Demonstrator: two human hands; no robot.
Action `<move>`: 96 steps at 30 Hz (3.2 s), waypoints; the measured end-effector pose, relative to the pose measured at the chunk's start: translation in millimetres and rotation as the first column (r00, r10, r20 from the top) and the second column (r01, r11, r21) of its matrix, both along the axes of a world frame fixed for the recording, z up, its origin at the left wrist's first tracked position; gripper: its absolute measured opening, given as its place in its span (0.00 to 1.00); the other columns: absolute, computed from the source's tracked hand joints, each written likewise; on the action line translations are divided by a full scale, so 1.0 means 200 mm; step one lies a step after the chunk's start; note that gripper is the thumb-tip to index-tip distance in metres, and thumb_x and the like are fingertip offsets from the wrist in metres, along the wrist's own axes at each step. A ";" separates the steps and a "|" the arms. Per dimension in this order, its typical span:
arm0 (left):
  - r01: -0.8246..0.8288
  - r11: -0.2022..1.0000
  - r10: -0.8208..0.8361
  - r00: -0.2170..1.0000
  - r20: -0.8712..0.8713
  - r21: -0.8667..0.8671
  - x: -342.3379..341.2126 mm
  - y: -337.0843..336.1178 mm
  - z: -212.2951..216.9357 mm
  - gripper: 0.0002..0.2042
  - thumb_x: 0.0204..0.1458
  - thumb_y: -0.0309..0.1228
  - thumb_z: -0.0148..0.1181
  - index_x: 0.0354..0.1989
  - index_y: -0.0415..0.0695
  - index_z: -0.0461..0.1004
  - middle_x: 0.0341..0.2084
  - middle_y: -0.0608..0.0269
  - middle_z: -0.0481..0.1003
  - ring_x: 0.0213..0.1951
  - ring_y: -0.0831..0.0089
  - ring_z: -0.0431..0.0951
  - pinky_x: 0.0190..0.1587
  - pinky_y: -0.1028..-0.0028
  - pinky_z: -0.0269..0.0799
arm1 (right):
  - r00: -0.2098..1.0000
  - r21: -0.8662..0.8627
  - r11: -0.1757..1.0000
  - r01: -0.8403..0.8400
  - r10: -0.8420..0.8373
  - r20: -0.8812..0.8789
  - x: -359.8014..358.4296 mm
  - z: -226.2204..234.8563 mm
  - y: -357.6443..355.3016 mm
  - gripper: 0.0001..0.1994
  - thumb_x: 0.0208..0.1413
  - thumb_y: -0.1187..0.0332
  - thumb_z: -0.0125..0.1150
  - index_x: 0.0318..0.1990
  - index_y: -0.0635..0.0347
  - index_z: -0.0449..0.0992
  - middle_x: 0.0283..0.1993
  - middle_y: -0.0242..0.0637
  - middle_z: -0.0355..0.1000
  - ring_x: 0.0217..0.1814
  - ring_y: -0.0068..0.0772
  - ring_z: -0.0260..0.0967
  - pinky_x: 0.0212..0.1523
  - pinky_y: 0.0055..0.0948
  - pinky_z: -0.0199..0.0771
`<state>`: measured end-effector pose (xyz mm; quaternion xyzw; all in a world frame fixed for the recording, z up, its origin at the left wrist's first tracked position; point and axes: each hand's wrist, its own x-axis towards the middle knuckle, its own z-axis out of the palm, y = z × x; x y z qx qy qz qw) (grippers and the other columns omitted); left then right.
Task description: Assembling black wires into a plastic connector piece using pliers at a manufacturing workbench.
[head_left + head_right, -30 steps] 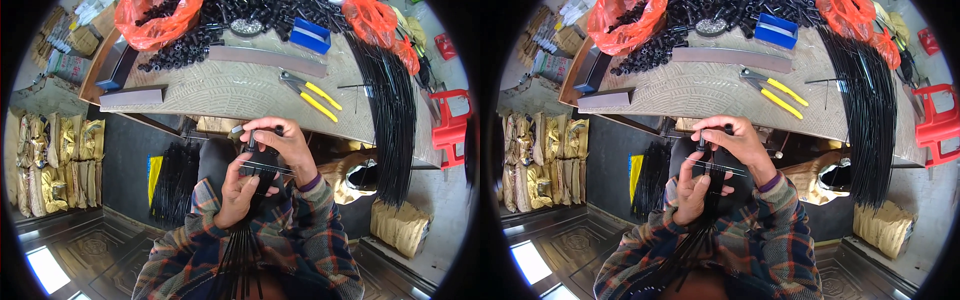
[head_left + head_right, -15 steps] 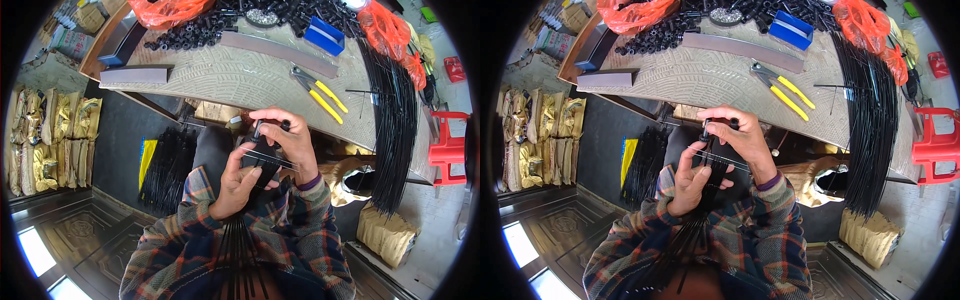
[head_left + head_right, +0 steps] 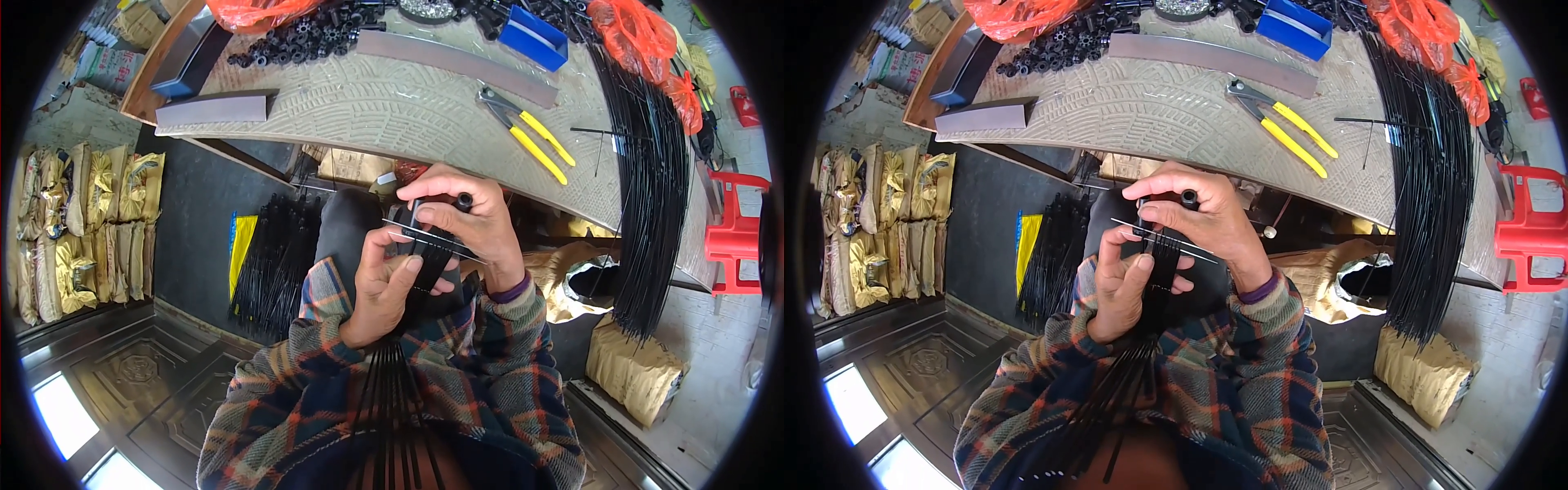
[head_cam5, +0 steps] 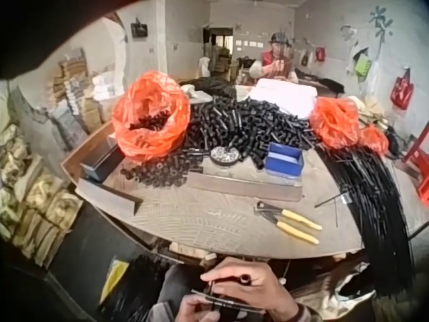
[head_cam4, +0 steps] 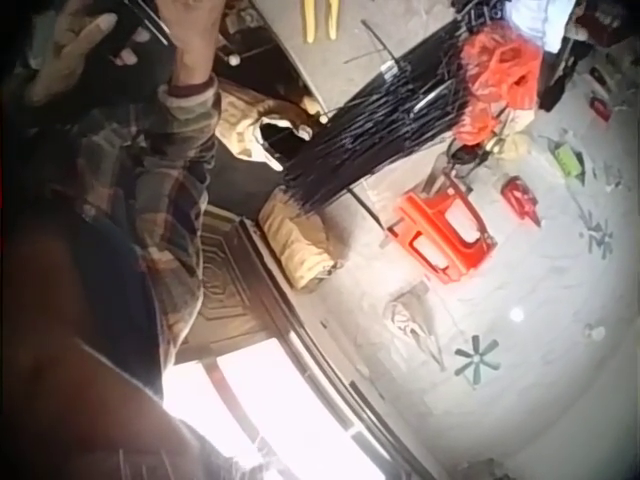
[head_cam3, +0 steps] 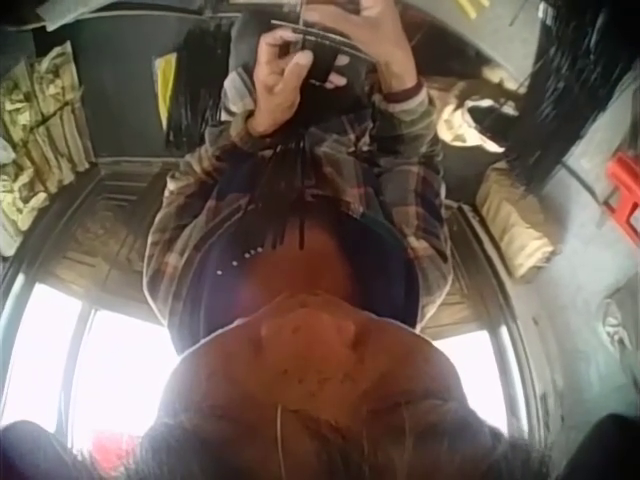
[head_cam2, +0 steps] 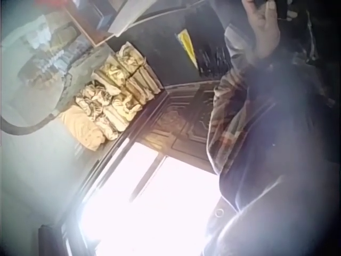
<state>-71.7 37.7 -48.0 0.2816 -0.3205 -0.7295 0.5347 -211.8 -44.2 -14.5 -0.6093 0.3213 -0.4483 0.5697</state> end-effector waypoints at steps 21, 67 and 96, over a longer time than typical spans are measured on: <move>-0.092 0.996 0.090 0.992 0.084 0.022 -0.02 -0.03 0.05 0.16 0.57 0.26 0.44 0.53 0.39 0.53 0.41 0.50 0.70 0.35 0.65 0.77 0.37 0.73 0.74 | 0.750 0.350 0.847 0.400 -0.522 0.406 0.01 -0.23 0.23 0.19 0.60 0.61 0.43 0.46 0.69 0.71 0.23 0.27 0.60 0.19 0.16 0.54 0.17 0.16 0.54; -0.014 0.998 0.029 0.966 0.256 -0.062 0.21 -0.13 0.08 0.10 0.50 0.25 0.55 0.39 0.34 0.70 0.32 0.64 0.69 0.35 0.80 0.68 0.41 0.81 0.62 | 0.891 0.362 0.861 0.356 -0.430 0.146 0.23 -0.09 0.38 0.13 0.44 0.76 0.64 0.39 0.65 0.71 0.33 0.30 0.69 0.31 0.16 0.62 0.32 0.19 0.62; -0.163 0.982 0.183 0.948 0.259 -0.098 0.18 -0.10 0.05 0.16 0.52 0.34 0.56 0.41 0.32 0.68 0.32 0.60 0.73 0.33 0.77 0.71 0.40 0.79 0.67 | 0.938 0.244 0.914 0.324 -0.343 0.038 0.21 -0.10 0.33 0.06 0.46 0.74 0.62 0.30 0.68 0.74 0.26 0.31 0.71 0.30 0.16 0.64 0.32 0.18 0.64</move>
